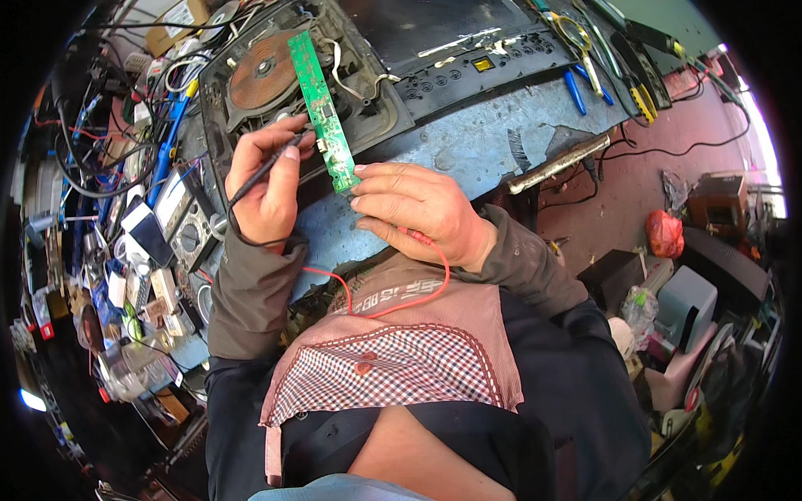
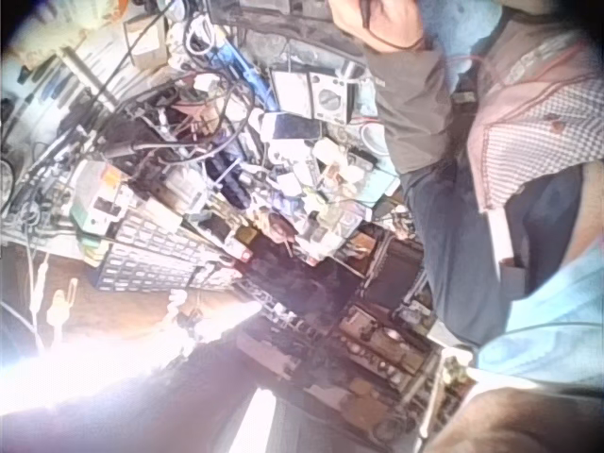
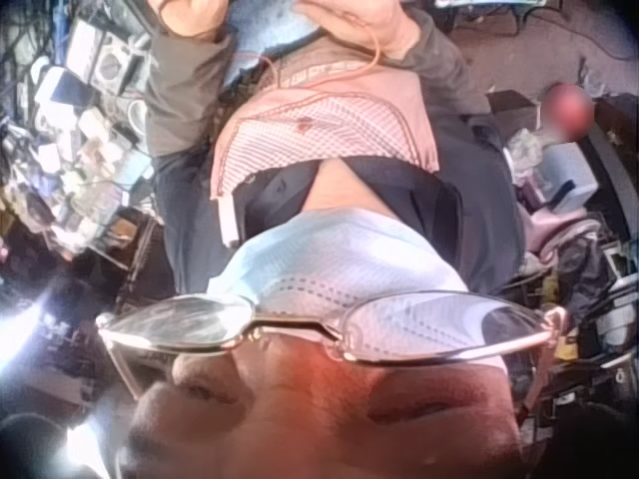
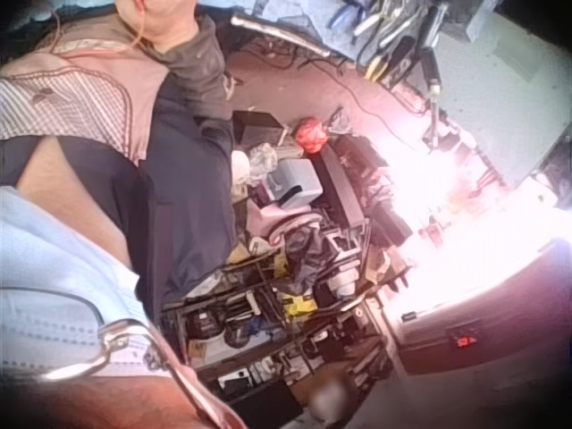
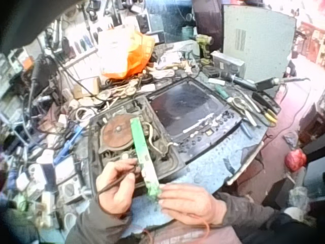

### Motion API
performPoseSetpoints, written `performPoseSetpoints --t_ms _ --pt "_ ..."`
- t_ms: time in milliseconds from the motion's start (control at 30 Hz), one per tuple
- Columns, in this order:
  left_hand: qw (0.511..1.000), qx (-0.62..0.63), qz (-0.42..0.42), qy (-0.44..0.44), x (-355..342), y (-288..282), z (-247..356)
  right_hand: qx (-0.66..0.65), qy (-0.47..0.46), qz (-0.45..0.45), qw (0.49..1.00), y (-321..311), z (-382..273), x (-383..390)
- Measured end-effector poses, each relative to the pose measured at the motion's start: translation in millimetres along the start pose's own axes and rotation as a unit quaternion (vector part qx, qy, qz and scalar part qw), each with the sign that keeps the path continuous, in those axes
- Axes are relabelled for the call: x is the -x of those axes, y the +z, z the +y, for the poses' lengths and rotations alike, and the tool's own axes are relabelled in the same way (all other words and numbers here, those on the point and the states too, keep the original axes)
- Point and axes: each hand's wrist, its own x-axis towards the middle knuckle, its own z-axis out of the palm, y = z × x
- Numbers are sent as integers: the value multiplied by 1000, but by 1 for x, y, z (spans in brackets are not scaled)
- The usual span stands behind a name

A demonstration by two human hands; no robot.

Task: The person holds a green circuit board and inspects it with a magnifying glass, then uses a multimeter to test points on the board. The person places the board on the workbench and continues testing with multimeter probes.

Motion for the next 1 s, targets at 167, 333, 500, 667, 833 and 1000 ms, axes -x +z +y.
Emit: performPoseSetpoints --t_ms 167,333,500,667,833,1000 --pt "999 3 22 -38 1 -8 9 -21 -2 -7 1000 -8 -2 -3" --pt "912 -376 68 150 6 -9 40 -2 -9 -31 999 -45 0 -33" --pt "913 -407 5 41 48 23 71 124 -98 -149 976 -59 38 -100" --pt "876 -481 23 1 46 50 69 142 -200 -279 929 -27 85 -143" --pt "883 -466 57 -9 51 39 63 36 -192 -274 942 -14 99 -151" --pt "885 -458 81 -23 34 -3 67 85 -210 -195 954 -22 86 -162"
